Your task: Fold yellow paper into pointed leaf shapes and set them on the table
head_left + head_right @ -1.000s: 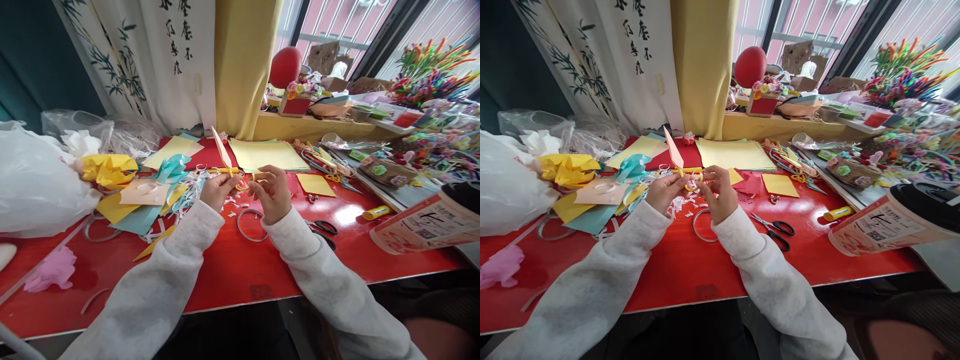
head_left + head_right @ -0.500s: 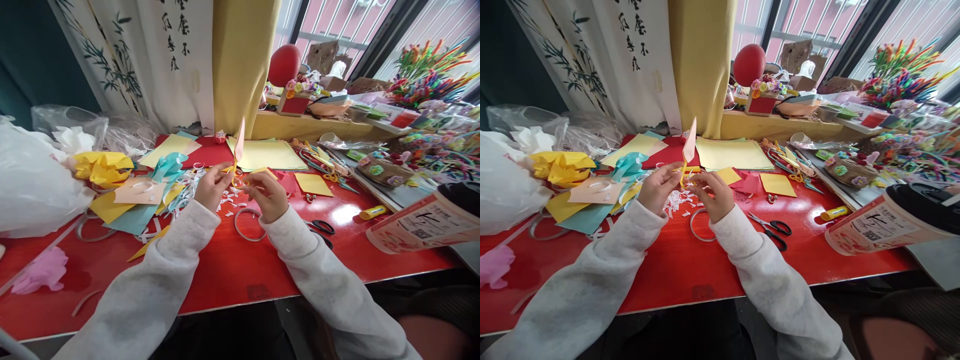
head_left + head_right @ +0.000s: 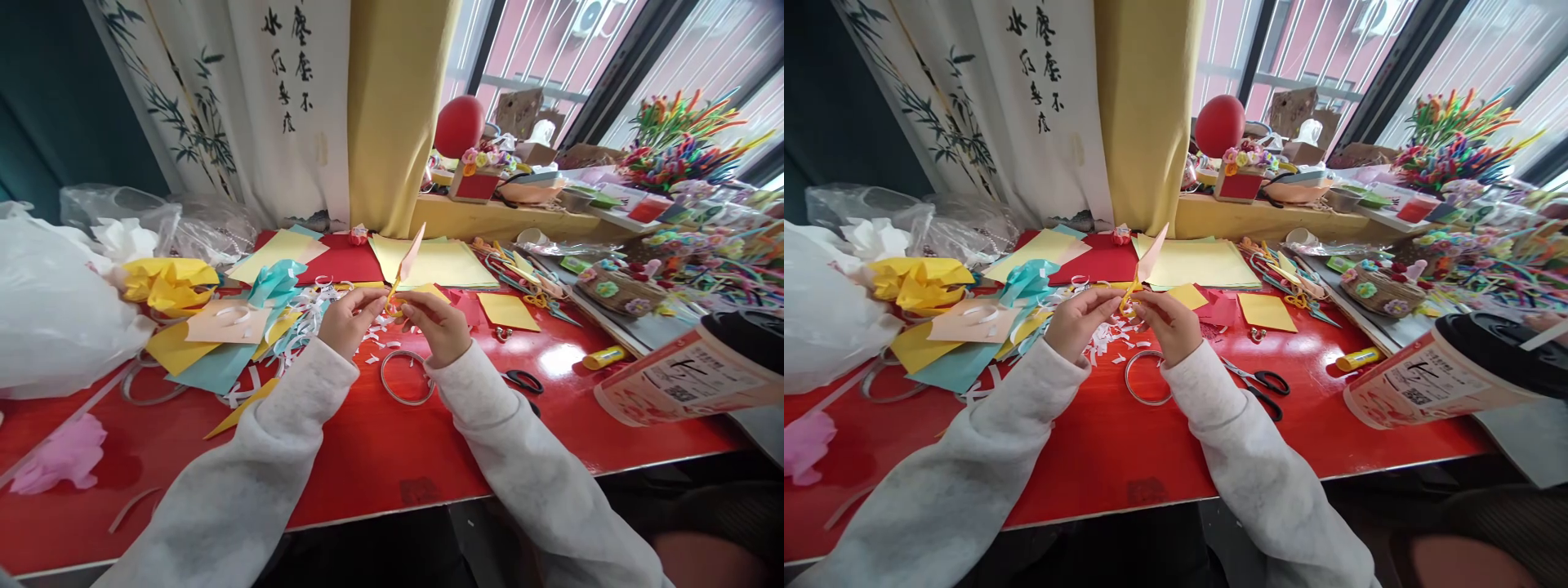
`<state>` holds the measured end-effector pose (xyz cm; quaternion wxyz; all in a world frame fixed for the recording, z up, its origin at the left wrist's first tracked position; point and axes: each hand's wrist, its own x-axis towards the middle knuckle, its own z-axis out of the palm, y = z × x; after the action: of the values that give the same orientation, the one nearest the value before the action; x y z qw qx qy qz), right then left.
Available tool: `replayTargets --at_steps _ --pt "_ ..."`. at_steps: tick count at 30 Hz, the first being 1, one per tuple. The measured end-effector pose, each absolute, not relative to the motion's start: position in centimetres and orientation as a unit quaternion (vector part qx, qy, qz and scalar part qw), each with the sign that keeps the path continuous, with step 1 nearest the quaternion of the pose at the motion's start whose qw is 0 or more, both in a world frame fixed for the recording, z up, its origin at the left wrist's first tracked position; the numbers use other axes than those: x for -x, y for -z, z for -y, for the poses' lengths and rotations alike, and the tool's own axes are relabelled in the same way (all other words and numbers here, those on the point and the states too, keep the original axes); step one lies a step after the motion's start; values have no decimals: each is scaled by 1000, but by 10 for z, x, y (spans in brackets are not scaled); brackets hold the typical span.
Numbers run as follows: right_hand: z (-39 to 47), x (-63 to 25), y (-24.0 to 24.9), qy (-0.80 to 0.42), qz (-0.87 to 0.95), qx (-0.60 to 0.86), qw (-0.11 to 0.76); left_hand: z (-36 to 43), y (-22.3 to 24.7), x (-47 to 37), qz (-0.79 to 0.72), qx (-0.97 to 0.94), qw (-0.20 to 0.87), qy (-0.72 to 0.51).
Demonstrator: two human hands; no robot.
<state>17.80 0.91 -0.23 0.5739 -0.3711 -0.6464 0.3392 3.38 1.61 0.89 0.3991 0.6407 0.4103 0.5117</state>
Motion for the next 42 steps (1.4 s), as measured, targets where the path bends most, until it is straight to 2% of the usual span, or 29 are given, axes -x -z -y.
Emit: replayTargets --at_steps 9,15,29,33,42 --pt "-7 -183 -5 -391 666 367 519 -15 -6 -35 -411 -642 387 -519" --pt "-8 -184 -2 -355 694 364 510 -14 -4 -37 -413 -633 375 -536" --pt "-1 -177 -3 -294 692 352 558 -7 -15 -45 -365 -495 529 -585" --pt "-1 -176 -2 -296 679 358 568 -5 -14 -46 -369 -485 529 -590" --pt "1 -176 -5 -193 713 384 554 -8 -12 -44 -377 -469 499 -624"
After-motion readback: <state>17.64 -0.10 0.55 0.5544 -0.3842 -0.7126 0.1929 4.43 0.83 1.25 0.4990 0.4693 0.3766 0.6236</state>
